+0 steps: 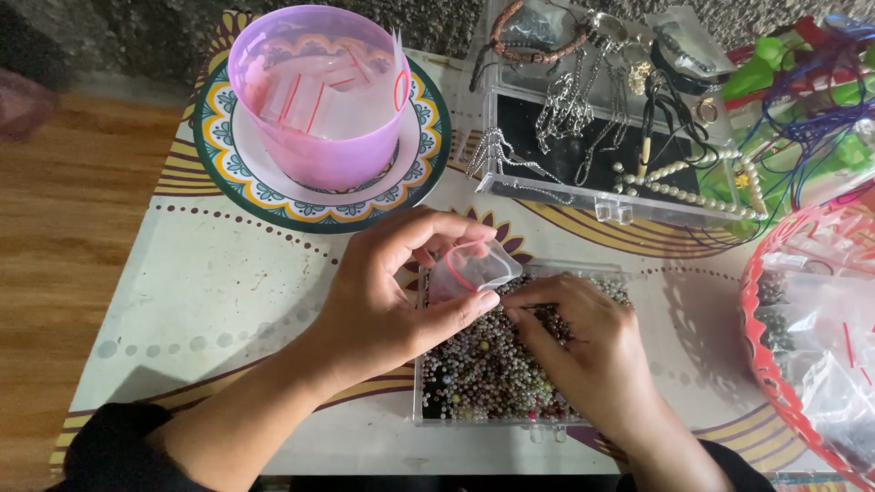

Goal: Packaging small decorative beads into resealable plastic bags using a fine-tipped tool.

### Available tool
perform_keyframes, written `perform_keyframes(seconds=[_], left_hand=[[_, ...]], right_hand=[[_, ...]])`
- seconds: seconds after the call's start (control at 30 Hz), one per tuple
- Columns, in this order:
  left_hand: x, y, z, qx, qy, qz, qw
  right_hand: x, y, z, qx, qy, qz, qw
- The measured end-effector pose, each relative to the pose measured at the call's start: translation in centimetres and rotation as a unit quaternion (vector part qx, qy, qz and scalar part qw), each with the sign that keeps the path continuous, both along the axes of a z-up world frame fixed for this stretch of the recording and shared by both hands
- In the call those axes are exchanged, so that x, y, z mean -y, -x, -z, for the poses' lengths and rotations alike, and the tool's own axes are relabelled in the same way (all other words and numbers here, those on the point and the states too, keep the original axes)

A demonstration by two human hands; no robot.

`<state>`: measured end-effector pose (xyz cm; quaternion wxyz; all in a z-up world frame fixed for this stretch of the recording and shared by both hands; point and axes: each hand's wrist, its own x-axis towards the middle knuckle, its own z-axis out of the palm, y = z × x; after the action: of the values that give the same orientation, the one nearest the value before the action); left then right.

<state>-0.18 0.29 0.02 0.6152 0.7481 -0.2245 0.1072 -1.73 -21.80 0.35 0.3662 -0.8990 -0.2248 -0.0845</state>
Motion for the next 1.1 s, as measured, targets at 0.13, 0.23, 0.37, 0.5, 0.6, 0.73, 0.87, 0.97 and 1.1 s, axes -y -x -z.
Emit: perform_keyframes(seconds=[0.13, 0.23, 0.37, 0.5, 0.6, 0.73, 0.87, 0.97, 1.1], left_hand=[[0.0, 0.1, 0.0, -0.005, 0.002, -0.001, 1.000], [0.1, 0.0, 0.0, -0.008, 0.006, 0.006, 1.000], [0.2, 0.0, -0.1, 0.011, 0.013, 0.006, 1.000], [0.4, 0.1, 0.2, -0.003, 0.007, 0.018, 1.000], [0.4, 0.1, 0.5, -0.010, 0.018, 0.029, 0.999], [0.4, 0.0, 0.5, -0.012, 0.017, 0.030, 0.999], [0.2, 0.1, -0.1, 0.003, 0.015, 0.017, 1.000], [0.1, 0.2, -0.4, 0.021, 0.013, 0.015, 1.000], [0.2, 0.3, -0.3, 0.024, 0.018, 0.019, 0.999]], right_hand=[[-0.1, 0.0, 0.1, 0.003, -0.001, -0.002, 1.000], [0.2, 0.1, -0.2, 0.006, -0.007, -0.005, 1.000], [0.6, 0.4, -1.8, 0.012, 0.005, 0.075, 0.997], [0.7, 1.7, -3.7, 0.032, -0.064, 0.189, 0.979], [-0.3, 2.7, -4.5, 0.037, -0.168, 0.155, 0.973], [-0.8, 2.4, -4.4, 0.023, -0.201, 0.108, 0.973], [0.0, 1.5, -2.7, -0.022, -0.206, 0.147, 0.967], [0.2, 1.6, -1.1, -0.057, -0.102, 0.145, 0.983], [0.0, 1.8, 0.2, -0.040, -0.005, 0.114, 0.993]])
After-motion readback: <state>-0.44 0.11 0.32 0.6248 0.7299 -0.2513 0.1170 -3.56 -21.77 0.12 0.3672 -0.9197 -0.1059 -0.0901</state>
